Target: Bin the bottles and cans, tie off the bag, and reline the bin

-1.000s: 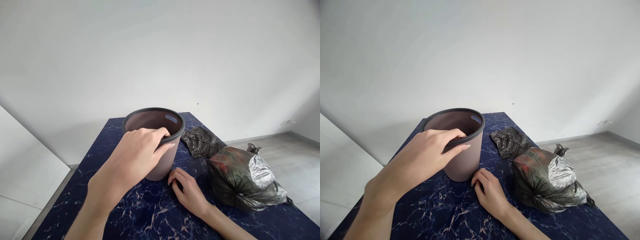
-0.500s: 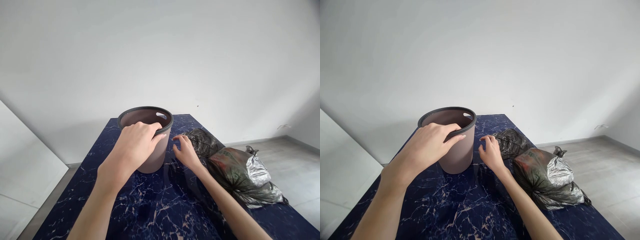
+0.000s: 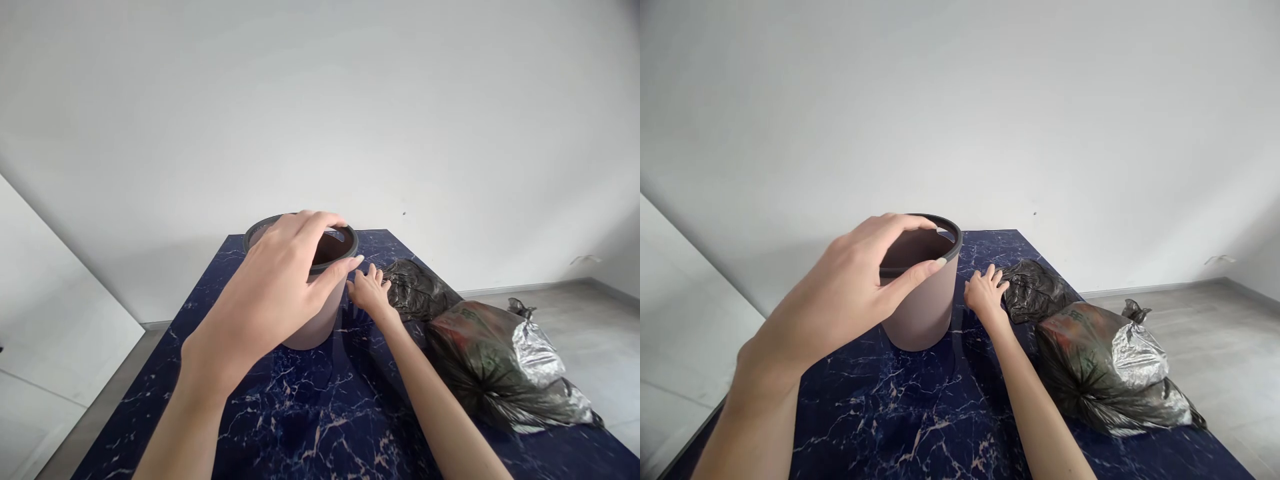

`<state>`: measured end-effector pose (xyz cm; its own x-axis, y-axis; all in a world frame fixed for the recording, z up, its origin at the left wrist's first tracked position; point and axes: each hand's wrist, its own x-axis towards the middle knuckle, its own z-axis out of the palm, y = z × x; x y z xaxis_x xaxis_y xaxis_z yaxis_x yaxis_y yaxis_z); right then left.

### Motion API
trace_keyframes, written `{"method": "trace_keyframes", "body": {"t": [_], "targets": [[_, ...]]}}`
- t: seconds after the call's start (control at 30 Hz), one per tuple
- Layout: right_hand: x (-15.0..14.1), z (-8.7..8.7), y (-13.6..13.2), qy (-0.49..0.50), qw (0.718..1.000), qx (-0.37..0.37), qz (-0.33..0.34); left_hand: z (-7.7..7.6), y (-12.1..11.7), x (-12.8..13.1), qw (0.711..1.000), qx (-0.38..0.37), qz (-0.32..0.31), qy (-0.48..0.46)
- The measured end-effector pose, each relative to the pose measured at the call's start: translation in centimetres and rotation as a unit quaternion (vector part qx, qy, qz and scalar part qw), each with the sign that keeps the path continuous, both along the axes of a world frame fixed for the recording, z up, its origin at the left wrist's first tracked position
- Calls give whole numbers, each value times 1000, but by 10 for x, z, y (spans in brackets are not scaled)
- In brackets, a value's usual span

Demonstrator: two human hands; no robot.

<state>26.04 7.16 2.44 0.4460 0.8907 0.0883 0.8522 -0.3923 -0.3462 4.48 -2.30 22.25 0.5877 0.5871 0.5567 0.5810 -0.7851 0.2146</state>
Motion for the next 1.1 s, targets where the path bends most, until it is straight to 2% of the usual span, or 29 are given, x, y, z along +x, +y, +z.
{"method": "trace_keyframes", "body": {"t": [0.2, 0.4, 0.5, 0.57, 0.7, 0.83, 0.93, 0.97, 1.03, 1.1], "targets": [[7, -24, 8, 0, 998, -14, -62, 6, -7, 6, 999, 13, -32, -32], [13, -41, 10, 29, 996, 14, -84, 5, -4, 11, 999, 20, -23, -27], [14, -43, 8, 53, 994, 48, -84, 6, -4, 15, 999, 13, -25, -39], [14, -38, 8, 72, 991, 83, -73, 6, -5, 17, 998, 9, -35, -57], [14, -7, 9, 113, 975, 191, -31, 3, -4, 23, 994, 18, -40, -102], [13, 44, 2, 160, 935, 315, 19, -2, -1, 27, 986, 34, -18, -163], [14, 87, -19, 194, 902, 384, 48, -2, 1, 27, 979, 13, 10, -201], [14, 100, -29, 214, 886, 407, 57, -2, 2, 27, 976, 5, 18, -216], [14, 124, -51, 324, 807, 486, 88, -2, 3, 25, 969, -14, 27, -245], [14, 144, -74, 373, 753, 528, 118, -2, 4, 23, 962, -27, 30, -269]]}}
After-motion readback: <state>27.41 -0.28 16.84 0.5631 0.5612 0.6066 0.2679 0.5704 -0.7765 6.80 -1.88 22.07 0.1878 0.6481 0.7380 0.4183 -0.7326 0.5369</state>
